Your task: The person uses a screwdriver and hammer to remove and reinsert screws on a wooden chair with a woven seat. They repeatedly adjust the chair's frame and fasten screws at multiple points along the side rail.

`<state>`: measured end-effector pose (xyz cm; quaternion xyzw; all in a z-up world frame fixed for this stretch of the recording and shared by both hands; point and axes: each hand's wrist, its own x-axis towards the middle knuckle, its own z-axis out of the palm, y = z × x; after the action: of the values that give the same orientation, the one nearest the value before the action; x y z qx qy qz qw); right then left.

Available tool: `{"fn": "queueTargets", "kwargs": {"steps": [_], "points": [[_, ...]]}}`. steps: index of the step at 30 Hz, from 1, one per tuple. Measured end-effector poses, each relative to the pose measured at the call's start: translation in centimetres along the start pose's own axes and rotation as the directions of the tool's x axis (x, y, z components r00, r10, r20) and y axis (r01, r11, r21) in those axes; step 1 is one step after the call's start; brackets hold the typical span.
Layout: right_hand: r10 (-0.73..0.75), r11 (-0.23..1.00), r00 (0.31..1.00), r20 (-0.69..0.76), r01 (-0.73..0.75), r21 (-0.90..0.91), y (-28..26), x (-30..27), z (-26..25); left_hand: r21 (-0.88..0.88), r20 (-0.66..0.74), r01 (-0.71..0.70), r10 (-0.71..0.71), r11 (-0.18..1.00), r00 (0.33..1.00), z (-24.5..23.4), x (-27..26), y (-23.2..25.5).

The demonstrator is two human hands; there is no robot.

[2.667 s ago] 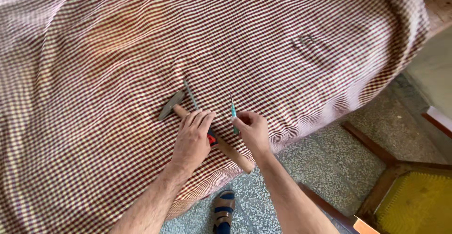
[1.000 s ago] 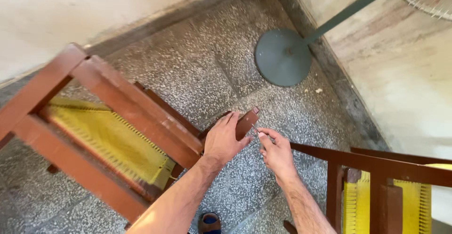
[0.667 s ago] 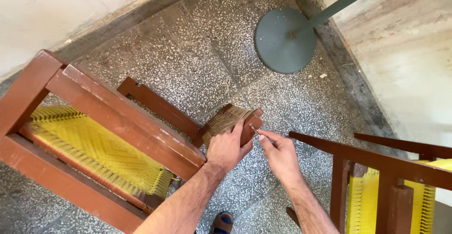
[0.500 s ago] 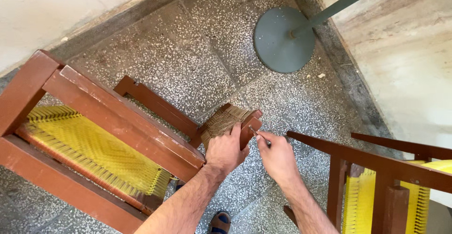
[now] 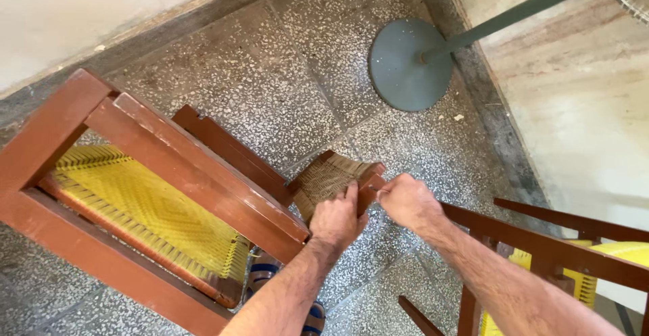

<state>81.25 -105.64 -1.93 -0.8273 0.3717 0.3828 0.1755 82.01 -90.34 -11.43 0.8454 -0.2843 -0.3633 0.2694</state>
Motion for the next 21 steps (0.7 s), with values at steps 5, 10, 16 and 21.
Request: {"fn": "queueTargets", "kwargs": {"steps": [5,10,16,21], "points": [[-0.024,0.973,1.0,0.007,0.025,-0.23,-1.8,-2.4,-1.5,-0.064,-0.012,0.008,-0.009,0.998,1.0,0.1,-0.4,-0.2],[-0.188,0.784,0.979,0.074,0.195,-0.589,-2.9,-3.6,-1.8,-0.078,-0.014,0.002,-0.003,0.997,1.0,0.3,-0.3,-0.2],[-0.178,0.851,0.984,0.009,0.159,-0.501,-1.8,-2.9,-0.3,-0.035,-0.161,-0.1,0.093,0.994,0.983,0.3,-0.2,-0.2],[0.015,0.986,0.987,0.161,-0.041,0.159,0.0,-0.4,-0.2,-0.018,0.027,0.017,-0.017,1.0,0.999,-0.1,-0.3,0.3]]}}
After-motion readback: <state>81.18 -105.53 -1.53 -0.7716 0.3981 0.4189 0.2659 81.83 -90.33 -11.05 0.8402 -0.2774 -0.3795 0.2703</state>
